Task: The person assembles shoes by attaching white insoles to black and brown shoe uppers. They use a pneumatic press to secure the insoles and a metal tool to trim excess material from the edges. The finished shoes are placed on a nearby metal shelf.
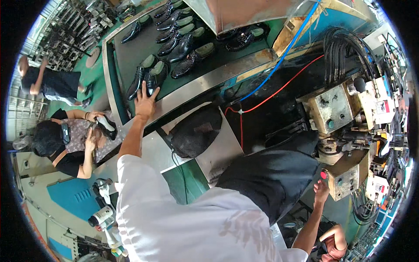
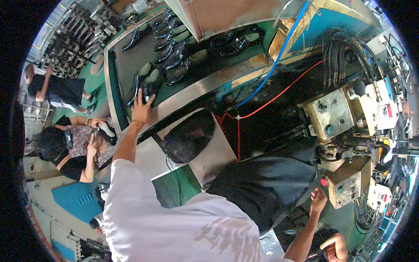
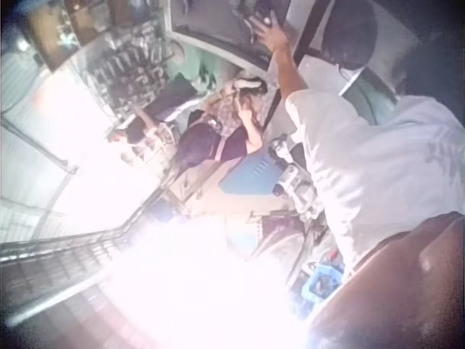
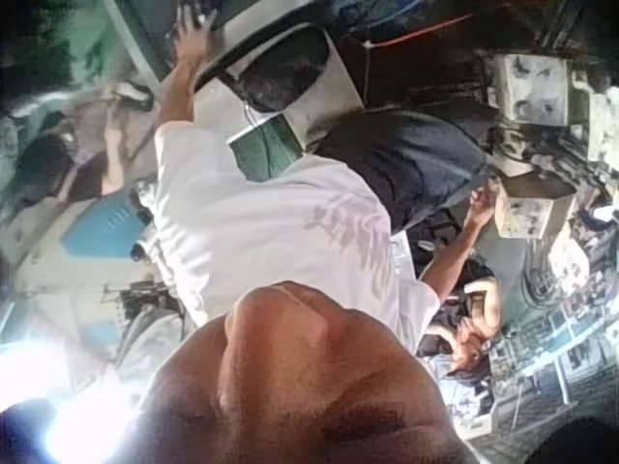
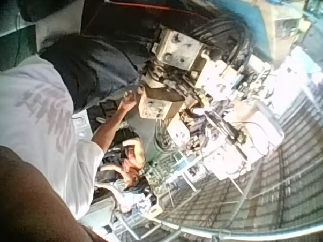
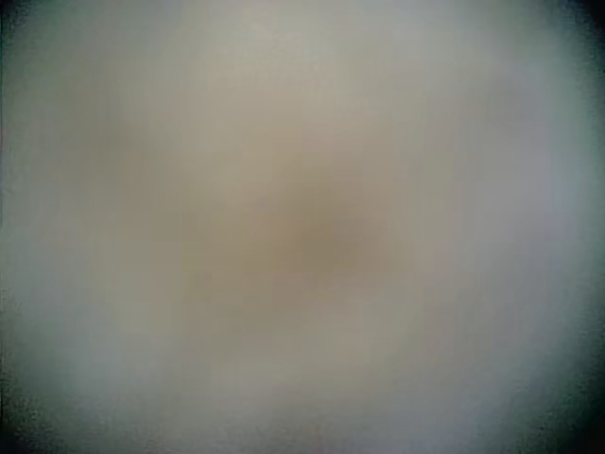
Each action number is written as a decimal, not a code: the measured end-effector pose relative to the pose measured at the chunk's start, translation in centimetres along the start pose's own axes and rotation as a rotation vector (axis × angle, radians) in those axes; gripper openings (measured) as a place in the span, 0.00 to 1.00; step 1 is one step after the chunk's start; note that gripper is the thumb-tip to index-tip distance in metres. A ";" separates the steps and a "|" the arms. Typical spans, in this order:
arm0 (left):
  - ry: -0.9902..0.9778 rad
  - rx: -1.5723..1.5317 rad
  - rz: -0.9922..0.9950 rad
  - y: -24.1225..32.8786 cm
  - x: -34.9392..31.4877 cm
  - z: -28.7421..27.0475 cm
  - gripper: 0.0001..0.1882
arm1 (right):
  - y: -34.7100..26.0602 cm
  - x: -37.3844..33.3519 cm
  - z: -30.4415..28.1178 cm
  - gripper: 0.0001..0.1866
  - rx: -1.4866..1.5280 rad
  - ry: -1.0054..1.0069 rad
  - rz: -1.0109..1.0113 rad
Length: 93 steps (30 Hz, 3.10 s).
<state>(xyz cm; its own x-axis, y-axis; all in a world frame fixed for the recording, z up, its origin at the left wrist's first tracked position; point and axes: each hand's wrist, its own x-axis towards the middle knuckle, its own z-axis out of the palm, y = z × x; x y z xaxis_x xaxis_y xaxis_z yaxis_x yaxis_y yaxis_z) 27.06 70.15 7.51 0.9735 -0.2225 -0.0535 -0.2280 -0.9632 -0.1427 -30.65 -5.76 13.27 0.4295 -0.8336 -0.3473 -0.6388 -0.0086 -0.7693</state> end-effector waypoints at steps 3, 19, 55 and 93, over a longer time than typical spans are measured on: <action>-0.136 0.022 -0.068 -2.2 0.4 -0.6 0.47 | -3.3 -0.8 0.6 0.18 -0.056 -0.030 -0.060; -0.661 -0.695 0.153 -7.1 13.1 8.0 0.24 | -3.7 -11.1 1.1 0.18 -0.302 0.141 -0.045; -1.091 -0.728 2.103 66.1 -34.7 -21.5 0.13 | 20.7 -62.7 25.2 0.65 0.111 0.966 1.076; -0.514 -0.840 1.395 69.1 -20.0 -19.8 0.13 | -10.6 -26.2 12.2 0.50 -0.538 0.252 -0.081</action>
<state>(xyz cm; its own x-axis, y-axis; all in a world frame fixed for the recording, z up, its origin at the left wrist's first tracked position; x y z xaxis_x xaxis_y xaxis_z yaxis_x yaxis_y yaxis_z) -7.75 5.08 18.31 -0.0850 -0.9963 0.0095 -0.6010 0.0589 0.7970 -27.42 22.93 23.98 0.3674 -0.9235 -0.1106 -0.8723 -0.3009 -0.3854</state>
